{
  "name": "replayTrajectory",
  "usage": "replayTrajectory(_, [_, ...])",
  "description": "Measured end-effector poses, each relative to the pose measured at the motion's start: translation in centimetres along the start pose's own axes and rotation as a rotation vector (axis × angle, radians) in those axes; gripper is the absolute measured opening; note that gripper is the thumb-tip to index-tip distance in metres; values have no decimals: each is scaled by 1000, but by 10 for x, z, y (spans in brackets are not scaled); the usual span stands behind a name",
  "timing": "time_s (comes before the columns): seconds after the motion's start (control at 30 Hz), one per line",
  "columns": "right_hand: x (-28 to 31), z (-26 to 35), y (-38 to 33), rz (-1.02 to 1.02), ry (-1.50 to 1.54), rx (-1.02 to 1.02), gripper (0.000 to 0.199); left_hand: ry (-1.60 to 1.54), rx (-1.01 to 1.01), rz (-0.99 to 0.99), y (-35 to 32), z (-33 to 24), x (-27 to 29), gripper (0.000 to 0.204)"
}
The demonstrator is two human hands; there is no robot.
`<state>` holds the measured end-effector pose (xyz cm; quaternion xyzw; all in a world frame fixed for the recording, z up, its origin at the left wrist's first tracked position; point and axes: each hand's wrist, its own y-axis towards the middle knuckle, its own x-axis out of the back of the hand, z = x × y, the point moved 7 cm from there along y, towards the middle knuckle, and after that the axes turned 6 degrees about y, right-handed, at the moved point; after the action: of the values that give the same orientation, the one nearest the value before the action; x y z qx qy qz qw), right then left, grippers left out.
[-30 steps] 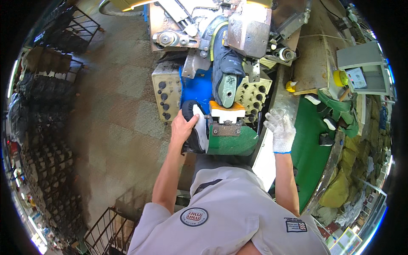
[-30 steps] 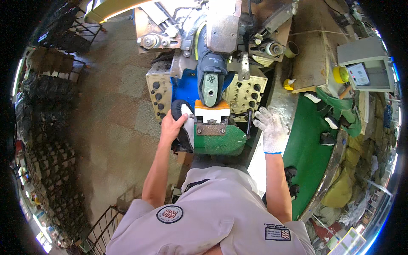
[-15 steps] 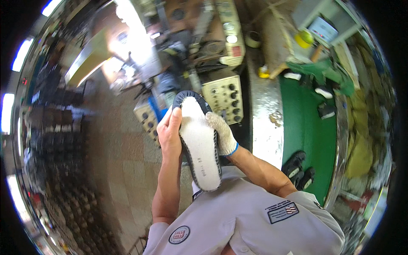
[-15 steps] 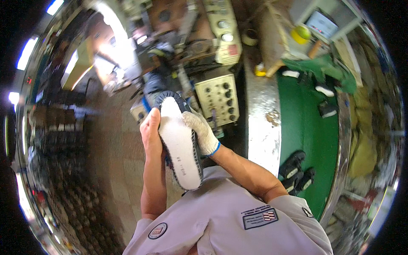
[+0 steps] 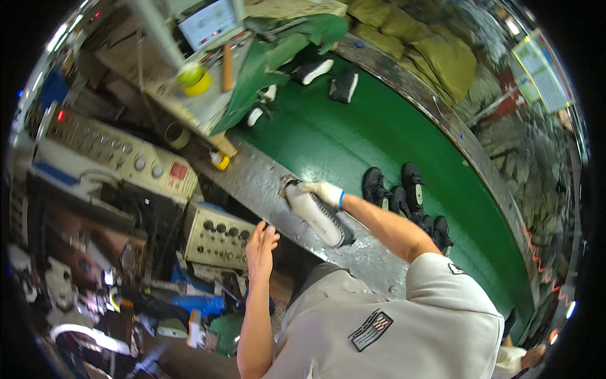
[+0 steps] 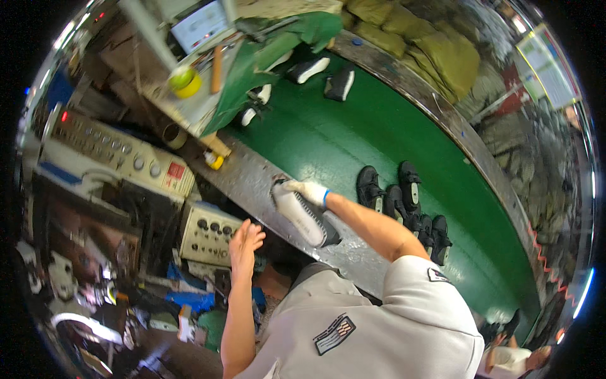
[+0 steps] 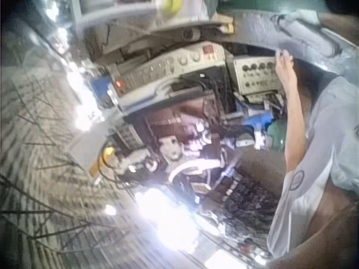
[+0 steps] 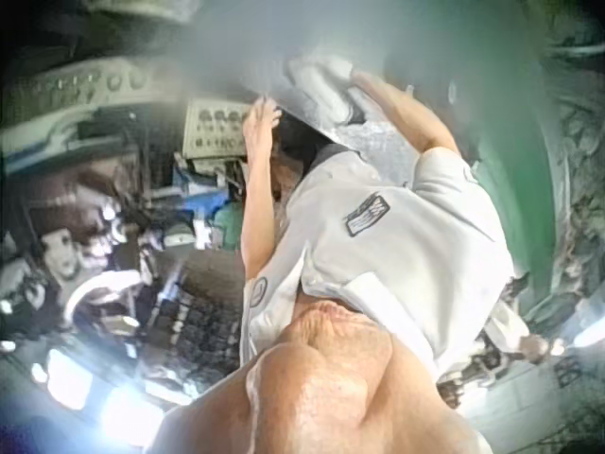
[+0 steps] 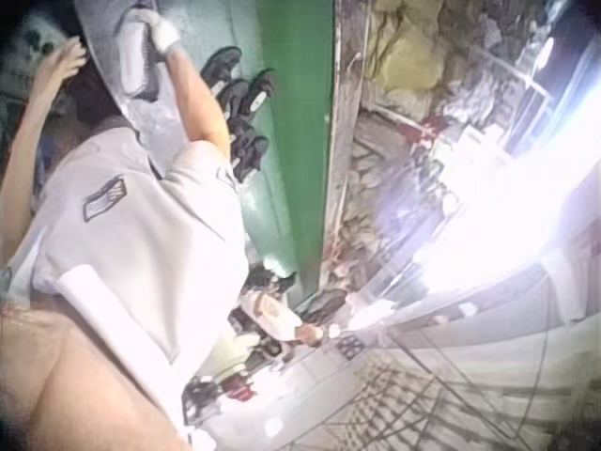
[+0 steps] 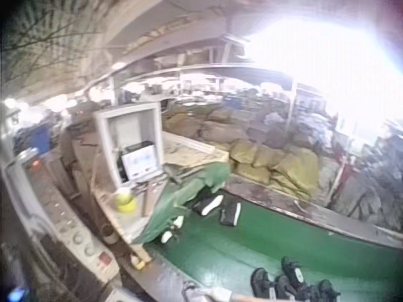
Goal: The person picks up black shoe uppers on lasts from a conveyor, positions them into an industrial lasting machine one at a time, and places the processed shoes back on the conveyor belt.
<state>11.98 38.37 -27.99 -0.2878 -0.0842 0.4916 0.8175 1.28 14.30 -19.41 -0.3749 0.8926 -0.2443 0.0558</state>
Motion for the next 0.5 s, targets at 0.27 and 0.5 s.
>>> replayTrajectory(0.27, [254,-30,63,-396,-1101,-375,58,232,145,-8,13,69,12,37])
replayTrajectory(0.5, [363,27,144,-784,-794,-321,54,194,279,-36,3,118,-3,24])
